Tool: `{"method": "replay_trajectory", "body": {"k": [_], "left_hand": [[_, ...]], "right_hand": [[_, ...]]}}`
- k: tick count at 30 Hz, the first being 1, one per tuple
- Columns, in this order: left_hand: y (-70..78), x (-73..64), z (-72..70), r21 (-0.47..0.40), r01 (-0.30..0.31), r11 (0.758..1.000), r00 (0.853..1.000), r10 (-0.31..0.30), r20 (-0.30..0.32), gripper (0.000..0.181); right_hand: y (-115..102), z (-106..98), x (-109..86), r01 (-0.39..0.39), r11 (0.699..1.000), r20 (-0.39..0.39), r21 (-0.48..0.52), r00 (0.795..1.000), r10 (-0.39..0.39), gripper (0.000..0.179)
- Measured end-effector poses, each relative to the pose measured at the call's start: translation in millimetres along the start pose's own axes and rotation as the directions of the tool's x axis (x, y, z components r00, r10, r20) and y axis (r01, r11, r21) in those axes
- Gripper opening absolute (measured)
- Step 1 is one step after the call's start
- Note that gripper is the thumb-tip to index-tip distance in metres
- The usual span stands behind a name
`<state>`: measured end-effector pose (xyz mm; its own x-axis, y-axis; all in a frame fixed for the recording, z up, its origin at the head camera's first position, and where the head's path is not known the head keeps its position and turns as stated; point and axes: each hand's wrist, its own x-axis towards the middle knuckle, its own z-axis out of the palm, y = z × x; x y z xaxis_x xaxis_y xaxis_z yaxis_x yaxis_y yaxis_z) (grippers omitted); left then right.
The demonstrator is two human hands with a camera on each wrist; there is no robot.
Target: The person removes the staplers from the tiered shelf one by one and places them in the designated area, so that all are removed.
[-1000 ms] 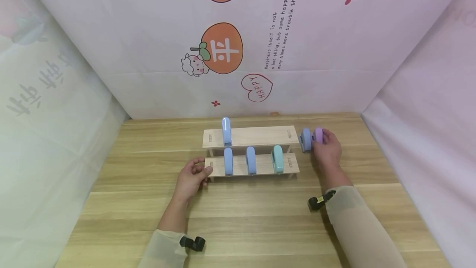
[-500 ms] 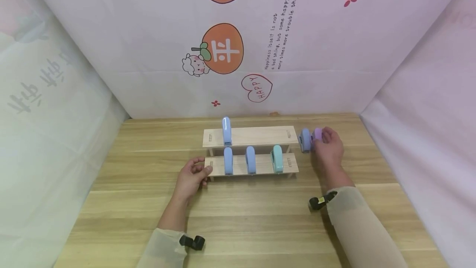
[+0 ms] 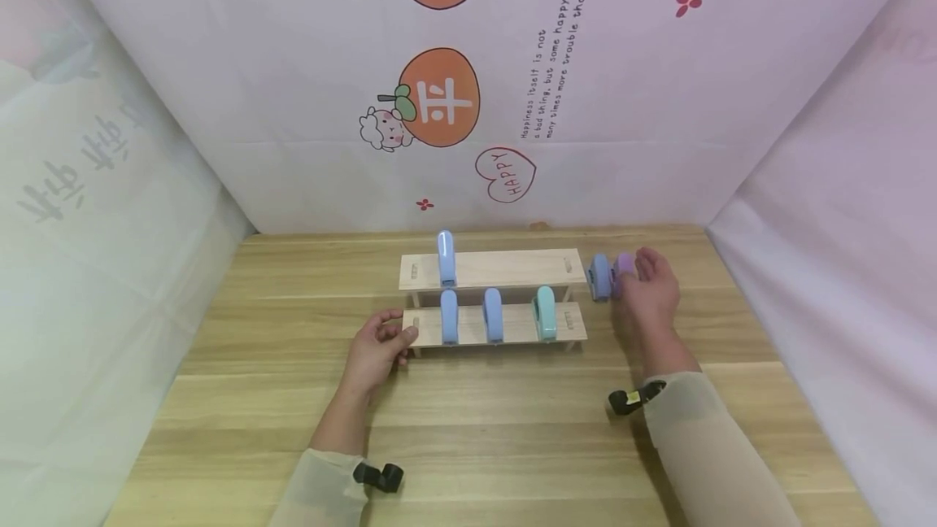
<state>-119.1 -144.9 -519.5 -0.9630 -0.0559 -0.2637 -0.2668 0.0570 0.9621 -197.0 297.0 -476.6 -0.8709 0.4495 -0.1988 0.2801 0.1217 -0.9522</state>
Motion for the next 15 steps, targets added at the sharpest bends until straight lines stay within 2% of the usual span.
{"method": "replay_trajectory", "body": {"k": [5,15], "left_hand": [[-0.2,-0.1,0.0,-0.006,-0.005,1.000,1.000,0.005,-0.004,0.052],[-0.5,0.0,1.1,0.004,-0.005,1.000,1.000,0.005,0.001,0.053]], "right_hand": [[-8,3,-6.8,0.039,0.998,-0.028,0.048,0.999,-0.038,0.068],[-18,4,-17.1,0.052,0.998,-0.009,0.037,0.999,-0.052,0.068]]}}
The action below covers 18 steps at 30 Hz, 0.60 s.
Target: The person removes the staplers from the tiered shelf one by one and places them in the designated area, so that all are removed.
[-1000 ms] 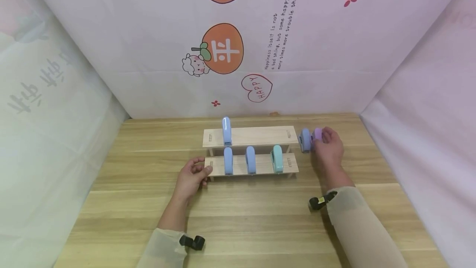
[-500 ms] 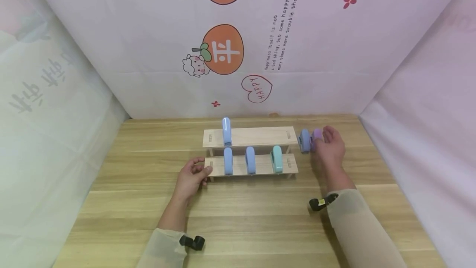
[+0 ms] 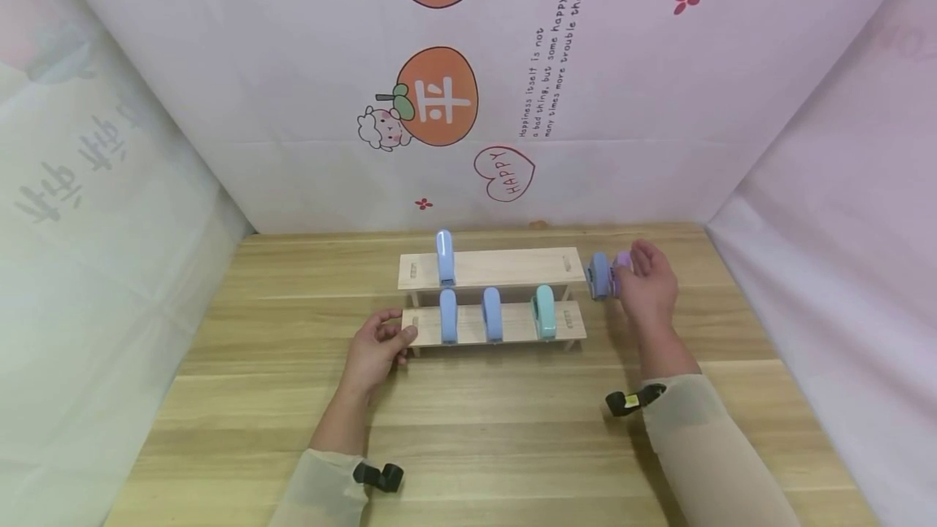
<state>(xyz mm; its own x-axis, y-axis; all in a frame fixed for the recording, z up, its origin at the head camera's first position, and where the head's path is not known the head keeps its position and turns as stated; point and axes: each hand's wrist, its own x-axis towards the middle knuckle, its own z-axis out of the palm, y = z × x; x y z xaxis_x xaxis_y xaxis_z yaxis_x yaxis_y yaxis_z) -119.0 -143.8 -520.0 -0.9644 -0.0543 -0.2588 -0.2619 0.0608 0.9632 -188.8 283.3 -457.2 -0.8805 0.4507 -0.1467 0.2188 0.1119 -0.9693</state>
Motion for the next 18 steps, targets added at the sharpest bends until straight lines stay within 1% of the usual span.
{"method": "replay_trajectory", "body": {"k": [5,12,18], "left_hand": [[0.0,-0.5,0.2,-0.008,-0.004,1.000,1.000,0.004,-0.002,0.053],[-1.3,0.3,0.8,-0.016,-0.006,1.000,1.000,0.006,-0.005,0.053],[-1.5,0.3,0.2,-0.003,-0.004,1.000,1.000,0.004,-0.009,0.053]], "right_hand": [[-4,3,-4.0,0.034,0.999,0.003,0.017,0.999,-0.034,0.068],[-9,5,-10.0,0.080,0.997,0.034,0.005,0.996,-0.080,0.067],[-18,13,-18.5,0.086,0.996,0.040,-0.012,0.996,-0.085,0.067]]}}
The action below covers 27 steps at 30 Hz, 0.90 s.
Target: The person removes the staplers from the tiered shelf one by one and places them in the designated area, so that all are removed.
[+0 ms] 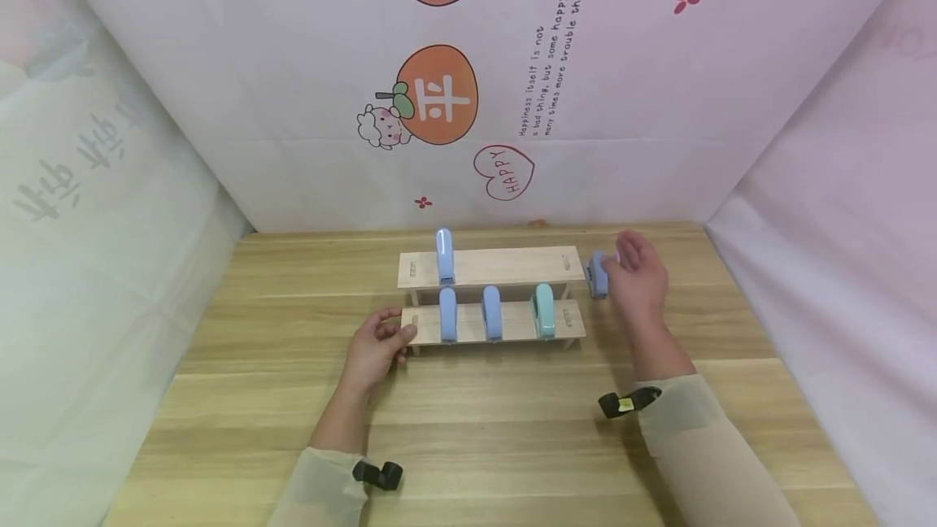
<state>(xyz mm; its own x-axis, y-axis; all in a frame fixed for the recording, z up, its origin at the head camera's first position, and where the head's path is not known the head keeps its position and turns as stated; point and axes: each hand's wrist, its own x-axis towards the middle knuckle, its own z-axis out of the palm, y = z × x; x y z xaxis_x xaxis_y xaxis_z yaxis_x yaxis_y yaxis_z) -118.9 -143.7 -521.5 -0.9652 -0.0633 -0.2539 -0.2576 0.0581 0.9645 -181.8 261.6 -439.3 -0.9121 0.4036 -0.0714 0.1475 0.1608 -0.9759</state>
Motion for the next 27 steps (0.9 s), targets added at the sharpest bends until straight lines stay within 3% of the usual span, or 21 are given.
{"method": "replay_trajectory", "body": {"k": [27], "left_hand": [[-1.6,1.2,-0.9,-0.019,0.002,1.000,1.000,-0.002,0.011,0.054]], "right_hand": [[-24,29,-24.2,0.088,0.996,0.059,-0.029,0.994,-0.086,0.065]]}}
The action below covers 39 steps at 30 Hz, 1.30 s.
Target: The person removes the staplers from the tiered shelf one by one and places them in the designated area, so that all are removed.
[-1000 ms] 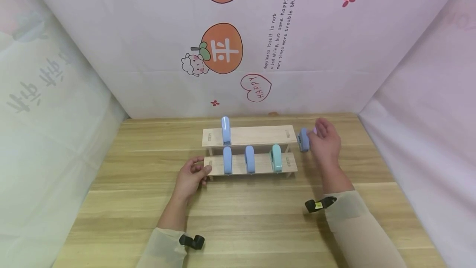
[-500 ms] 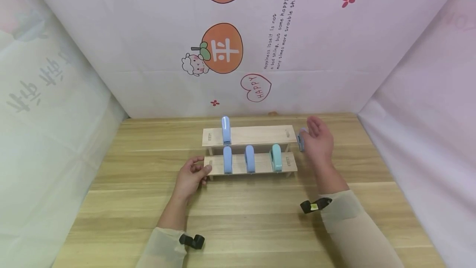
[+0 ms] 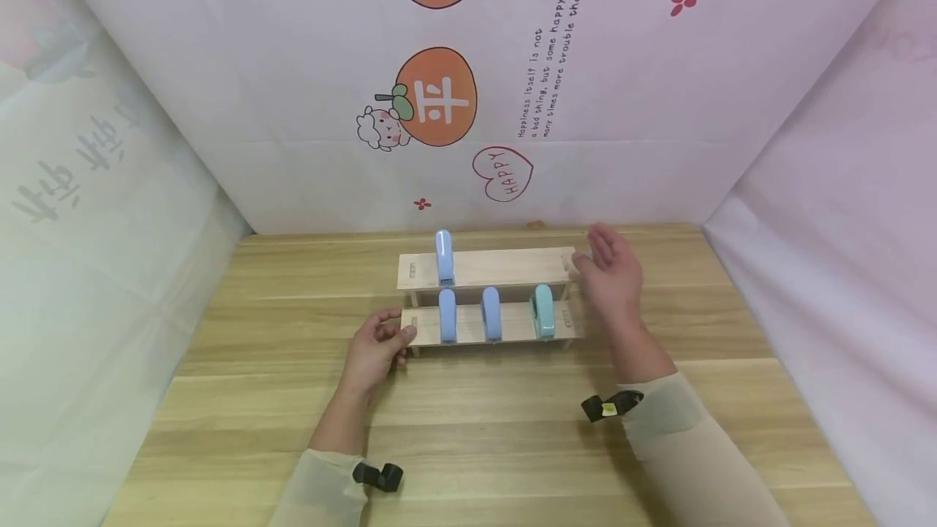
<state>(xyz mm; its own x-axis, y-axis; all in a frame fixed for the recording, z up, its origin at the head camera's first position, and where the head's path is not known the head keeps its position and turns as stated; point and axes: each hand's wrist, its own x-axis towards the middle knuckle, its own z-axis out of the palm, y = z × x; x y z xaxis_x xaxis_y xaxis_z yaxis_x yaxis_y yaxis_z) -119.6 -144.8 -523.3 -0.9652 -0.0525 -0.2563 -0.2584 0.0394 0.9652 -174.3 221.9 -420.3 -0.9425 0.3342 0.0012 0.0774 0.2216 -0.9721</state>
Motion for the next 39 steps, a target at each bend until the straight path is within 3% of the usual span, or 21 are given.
{"method": "replay_trajectory", "body": {"k": [8,14,25,32,39], "left_hand": [[0.5,-0.6,0.4,0.001,0.003,1.000,1.000,-0.003,0.005,0.054],[2.0,-2.1,0.6,0.009,0.006,1.000,1.000,-0.006,0.001,0.055],[1.7,-0.6,0.6,0.014,0.031,0.999,1.000,-0.031,-0.001,0.056],[25.5,-13.9,4.0,0.045,0.039,0.998,0.999,-0.040,0.016,0.055],[2.5,0.2,0.2,0.017,0.025,1.000,1.000,-0.025,0.005,0.058]], "right_hand": [[-4,8,-3.5,0.051,0.997,0.036,0.062,0.998,-0.053,0.064],[-10,14,-9.5,0.015,0.995,0.062,0.098,0.998,-0.021,0.065],[-14,27,-15.4,0.045,0.995,0.112,0.084,0.992,-0.054,0.065],[-15,36,-19.2,0.033,0.998,0.154,0.056,0.987,-0.041,0.066],[-18,43,-19.6,0.074,0.995,0.157,0.070,0.984,-0.084,0.064]]}}
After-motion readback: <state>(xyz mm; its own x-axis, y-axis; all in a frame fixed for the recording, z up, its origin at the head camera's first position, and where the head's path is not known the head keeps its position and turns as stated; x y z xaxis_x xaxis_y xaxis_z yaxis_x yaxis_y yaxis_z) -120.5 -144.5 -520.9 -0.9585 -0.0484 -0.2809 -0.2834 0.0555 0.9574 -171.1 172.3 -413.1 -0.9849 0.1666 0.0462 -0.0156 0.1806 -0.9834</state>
